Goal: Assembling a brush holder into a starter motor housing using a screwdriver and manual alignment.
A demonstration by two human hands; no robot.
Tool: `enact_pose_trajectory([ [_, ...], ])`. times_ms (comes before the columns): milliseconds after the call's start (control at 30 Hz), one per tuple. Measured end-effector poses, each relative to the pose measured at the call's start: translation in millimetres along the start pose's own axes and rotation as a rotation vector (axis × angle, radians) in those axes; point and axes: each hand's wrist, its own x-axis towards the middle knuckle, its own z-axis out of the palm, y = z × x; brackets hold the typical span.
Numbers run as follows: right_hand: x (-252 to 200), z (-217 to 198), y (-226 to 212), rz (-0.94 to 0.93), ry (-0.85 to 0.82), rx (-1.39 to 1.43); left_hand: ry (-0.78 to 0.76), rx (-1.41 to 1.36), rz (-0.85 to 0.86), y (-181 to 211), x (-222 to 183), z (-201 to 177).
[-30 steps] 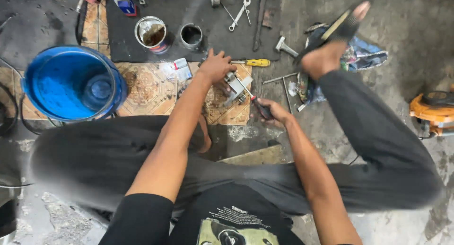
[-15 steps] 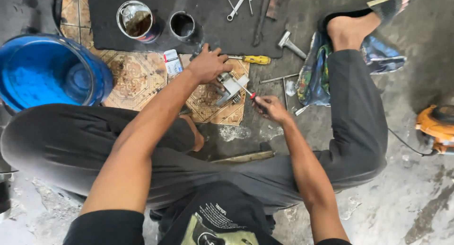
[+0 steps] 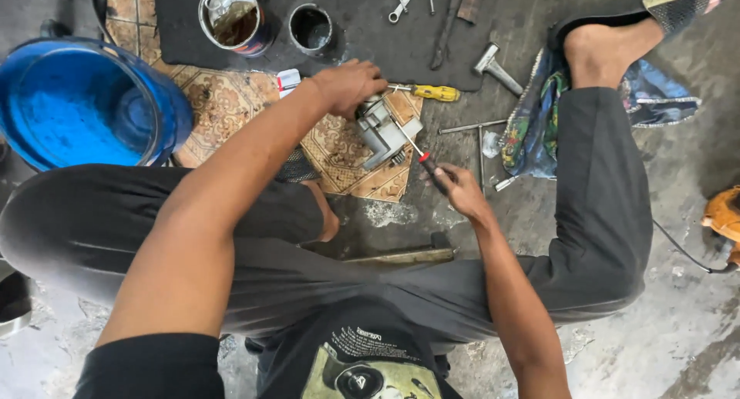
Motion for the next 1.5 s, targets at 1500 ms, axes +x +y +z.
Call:
enact_pose_trajectory([
  [1500, -8, 15, 20, -0.013, 0.225, 0.033, 0.069, -0.104, -0.098, 1, 2, -8],
])
